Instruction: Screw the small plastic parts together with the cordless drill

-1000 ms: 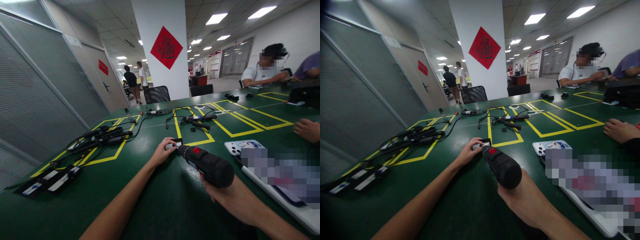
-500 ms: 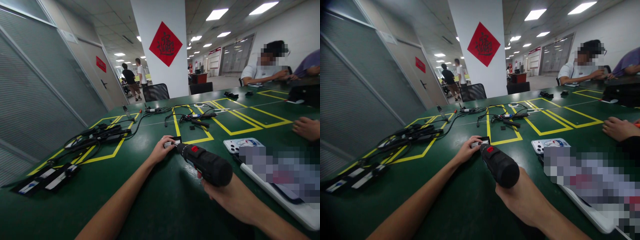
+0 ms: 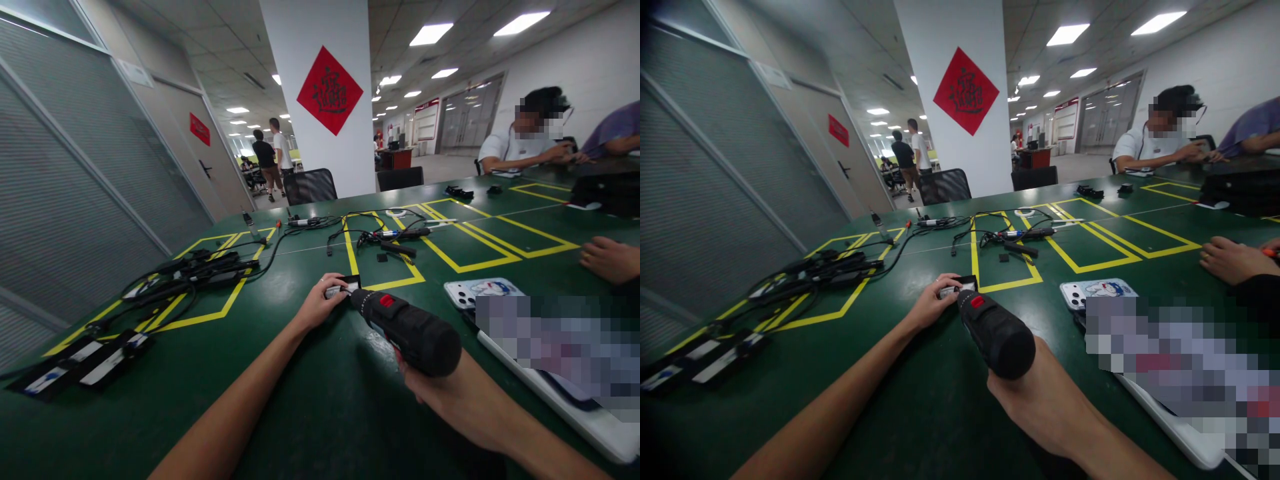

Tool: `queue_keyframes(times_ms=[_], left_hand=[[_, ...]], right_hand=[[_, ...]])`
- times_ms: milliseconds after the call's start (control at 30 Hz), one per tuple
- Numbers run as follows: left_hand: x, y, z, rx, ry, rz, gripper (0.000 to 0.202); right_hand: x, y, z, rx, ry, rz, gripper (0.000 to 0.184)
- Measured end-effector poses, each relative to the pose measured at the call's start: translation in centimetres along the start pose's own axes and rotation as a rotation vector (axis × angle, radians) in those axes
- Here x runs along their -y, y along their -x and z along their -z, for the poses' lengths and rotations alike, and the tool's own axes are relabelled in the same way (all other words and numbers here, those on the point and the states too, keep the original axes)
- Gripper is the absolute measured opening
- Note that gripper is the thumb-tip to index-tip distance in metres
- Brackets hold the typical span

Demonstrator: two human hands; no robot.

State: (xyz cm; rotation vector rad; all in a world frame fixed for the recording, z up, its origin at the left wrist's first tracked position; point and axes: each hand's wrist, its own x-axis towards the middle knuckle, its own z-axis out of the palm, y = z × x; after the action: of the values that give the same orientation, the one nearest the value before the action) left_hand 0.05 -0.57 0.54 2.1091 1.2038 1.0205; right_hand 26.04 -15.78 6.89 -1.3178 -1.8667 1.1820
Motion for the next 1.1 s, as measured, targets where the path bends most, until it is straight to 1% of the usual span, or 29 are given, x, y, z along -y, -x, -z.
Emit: queue_keyframes(times_ms=[267, 567, 833, 967, 1100], left_hand=[[0.3, 0.0, 0.0, -0.002, 0.005, -0.010, 0.019], [-0.2, 0.0, 0.0, 0.010, 0.026, 0.024, 0.021], [-0.5, 0.0, 0.0, -0.007, 0.004, 0.022, 0.021], [-0.7, 0.0, 0.1, 0.008, -0.008, 0.021, 0.022], [-0.6, 0.0, 0.0, -0.005, -0.010, 0.007, 0.021]], right_hand=[[0.0, 0.1, 0.0, -0.009, -0.020, 0.018, 0.017], [-0.5, -0.1, -0.1, 0.015, -0.036, 0.023, 0.016], [0.0, 0.2, 0.0, -0.007, 0.014, 0.029, 0.014], [0.0, 0.2, 0.0, -0.007, 0.004, 0.036, 0.018], [0.4, 0.2, 0.1, -0.017, 0.030, 0.054, 0.016]])
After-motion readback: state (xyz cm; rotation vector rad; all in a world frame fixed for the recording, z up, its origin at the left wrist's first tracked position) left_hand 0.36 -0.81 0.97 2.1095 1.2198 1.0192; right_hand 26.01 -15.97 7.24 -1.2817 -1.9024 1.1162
